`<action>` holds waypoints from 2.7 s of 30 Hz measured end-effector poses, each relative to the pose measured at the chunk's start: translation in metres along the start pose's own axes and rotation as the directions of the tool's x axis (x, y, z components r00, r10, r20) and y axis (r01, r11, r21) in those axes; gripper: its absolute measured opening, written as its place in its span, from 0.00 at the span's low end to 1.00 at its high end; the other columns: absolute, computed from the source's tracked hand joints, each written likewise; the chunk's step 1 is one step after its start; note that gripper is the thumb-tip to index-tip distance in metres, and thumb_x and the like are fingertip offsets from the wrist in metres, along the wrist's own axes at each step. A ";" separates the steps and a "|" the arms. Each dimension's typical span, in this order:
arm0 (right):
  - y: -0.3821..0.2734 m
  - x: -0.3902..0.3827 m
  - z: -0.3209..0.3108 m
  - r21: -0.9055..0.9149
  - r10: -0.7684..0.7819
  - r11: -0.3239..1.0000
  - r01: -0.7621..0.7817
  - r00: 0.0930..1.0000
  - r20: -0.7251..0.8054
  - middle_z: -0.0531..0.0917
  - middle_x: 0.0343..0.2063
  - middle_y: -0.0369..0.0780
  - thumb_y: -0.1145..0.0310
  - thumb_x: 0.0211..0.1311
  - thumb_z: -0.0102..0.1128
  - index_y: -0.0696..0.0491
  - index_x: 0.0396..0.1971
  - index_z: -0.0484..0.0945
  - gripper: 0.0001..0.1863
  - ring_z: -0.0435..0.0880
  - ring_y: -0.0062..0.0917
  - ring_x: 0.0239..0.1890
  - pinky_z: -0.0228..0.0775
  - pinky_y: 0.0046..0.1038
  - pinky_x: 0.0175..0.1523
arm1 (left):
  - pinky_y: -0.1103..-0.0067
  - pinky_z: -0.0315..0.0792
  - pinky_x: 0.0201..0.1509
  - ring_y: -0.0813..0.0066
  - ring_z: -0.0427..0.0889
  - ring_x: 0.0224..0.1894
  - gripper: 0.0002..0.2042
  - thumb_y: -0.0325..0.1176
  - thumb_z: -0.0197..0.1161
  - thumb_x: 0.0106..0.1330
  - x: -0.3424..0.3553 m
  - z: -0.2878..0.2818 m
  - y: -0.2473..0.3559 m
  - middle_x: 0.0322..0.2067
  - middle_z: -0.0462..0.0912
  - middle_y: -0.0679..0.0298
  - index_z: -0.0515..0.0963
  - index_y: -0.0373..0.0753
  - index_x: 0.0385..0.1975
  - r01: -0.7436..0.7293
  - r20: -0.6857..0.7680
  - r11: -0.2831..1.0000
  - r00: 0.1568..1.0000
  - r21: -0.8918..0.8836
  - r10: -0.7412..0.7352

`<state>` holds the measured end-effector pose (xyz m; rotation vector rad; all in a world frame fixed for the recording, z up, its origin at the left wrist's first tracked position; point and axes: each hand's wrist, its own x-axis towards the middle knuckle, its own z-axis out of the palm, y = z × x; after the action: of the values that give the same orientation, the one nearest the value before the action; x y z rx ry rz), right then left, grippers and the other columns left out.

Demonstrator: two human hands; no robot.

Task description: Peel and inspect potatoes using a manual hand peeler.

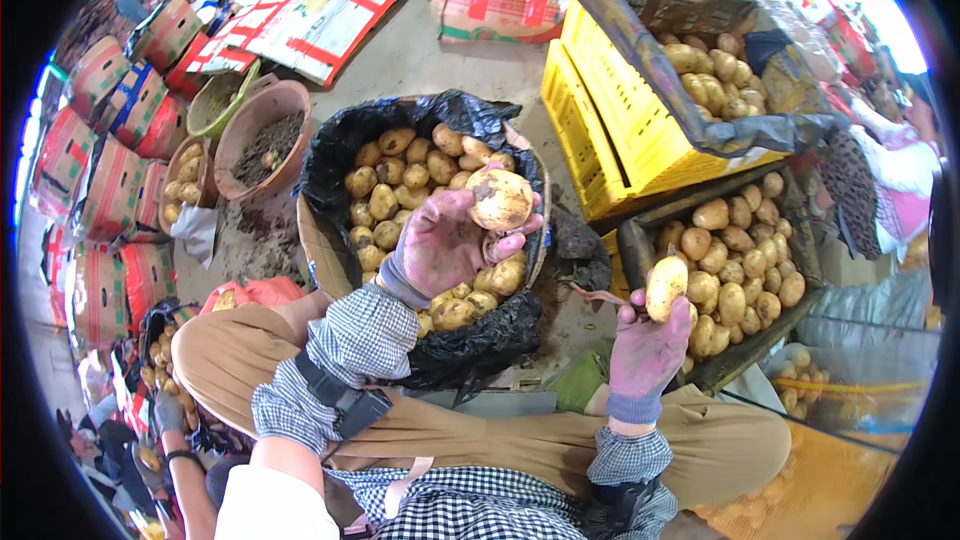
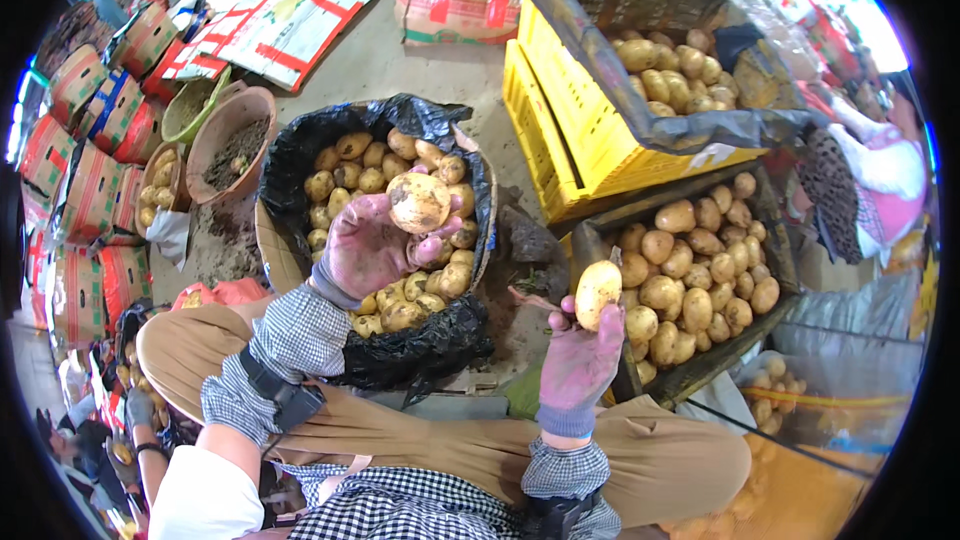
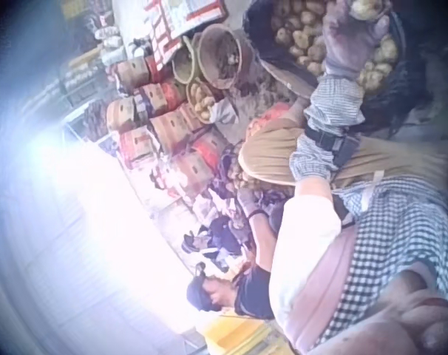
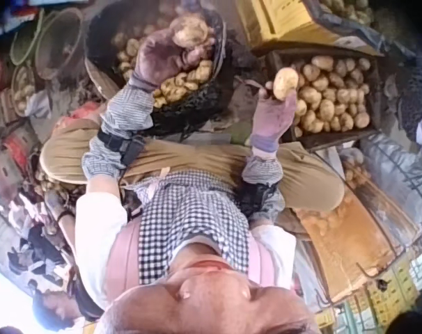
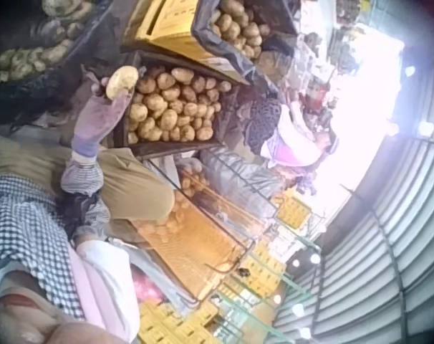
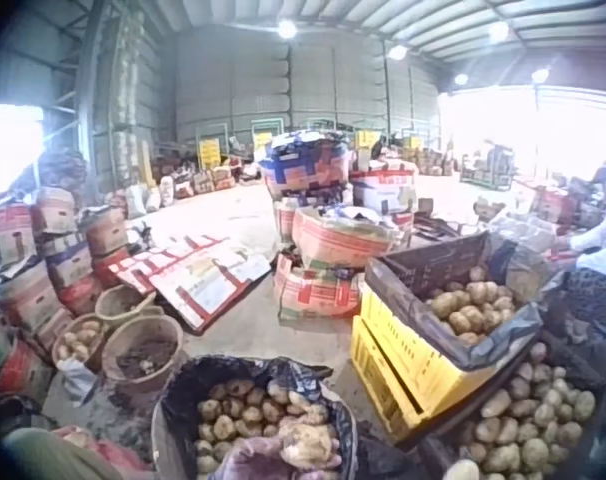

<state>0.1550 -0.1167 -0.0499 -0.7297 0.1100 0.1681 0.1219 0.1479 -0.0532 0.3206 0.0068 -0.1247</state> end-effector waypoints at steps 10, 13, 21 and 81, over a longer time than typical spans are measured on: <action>-0.227 -0.091 0.014 -0.195 -0.740 0.599 0.776 0.630 0.234 0.81 0.41 0.42 0.61 0.69 0.50 0.57 0.50 0.73 0.17 0.80 0.29 0.40 0.73 0.27 0.39 | 0.62 0.69 0.62 0.45 0.66 0.62 0.26 0.29 0.56 0.60 0.019 0.036 -0.027 0.61 0.64 0.46 0.64 0.45 0.61 -0.163 0.228 0.973 0.966 0.161 0.124; -0.303 -0.167 0.004 -0.339 -0.886 0.313 0.887 0.402 0.232 0.78 0.47 0.45 0.62 0.71 0.48 0.60 0.55 0.69 0.21 0.77 0.28 0.40 0.69 0.23 0.40 | 0.56 0.64 0.65 0.42 0.64 0.63 0.29 0.22 0.57 0.55 0.018 0.063 -0.041 0.62 0.62 0.46 0.64 0.48 0.60 -0.153 0.388 0.974 0.918 0.166 0.078; -0.349 -0.246 -0.042 -0.489 -0.878 0.288 0.823 0.431 0.208 0.80 0.37 0.42 0.61 0.68 0.52 0.60 0.55 0.71 0.22 0.78 0.21 0.35 0.73 0.17 0.39 | 0.59 0.66 0.63 0.47 0.67 0.62 0.30 0.24 0.65 0.53 -0.001 0.091 -0.046 0.60 0.66 0.51 0.66 0.49 0.57 -0.229 0.527 0.943 0.847 0.242 0.071; 0.028 -0.032 0.035 0.082 0.041 0.994 -0.074 0.936 0.349 0.60 0.66 0.39 0.57 0.67 0.51 0.54 0.66 0.56 0.31 0.63 0.32 0.65 0.59 0.39 0.67 | 0.79 0.66 0.62 0.73 0.71 0.58 0.25 0.16 0.56 0.56 -0.011 0.052 -0.050 0.56 0.71 0.60 0.73 0.36 0.57 -0.149 0.091 0.309 0.977 0.939 0.193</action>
<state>0.1196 -0.0764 -0.0376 -0.5930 -0.1976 0.3438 0.1044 0.0853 -0.0195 1.5529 -0.0694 0.1215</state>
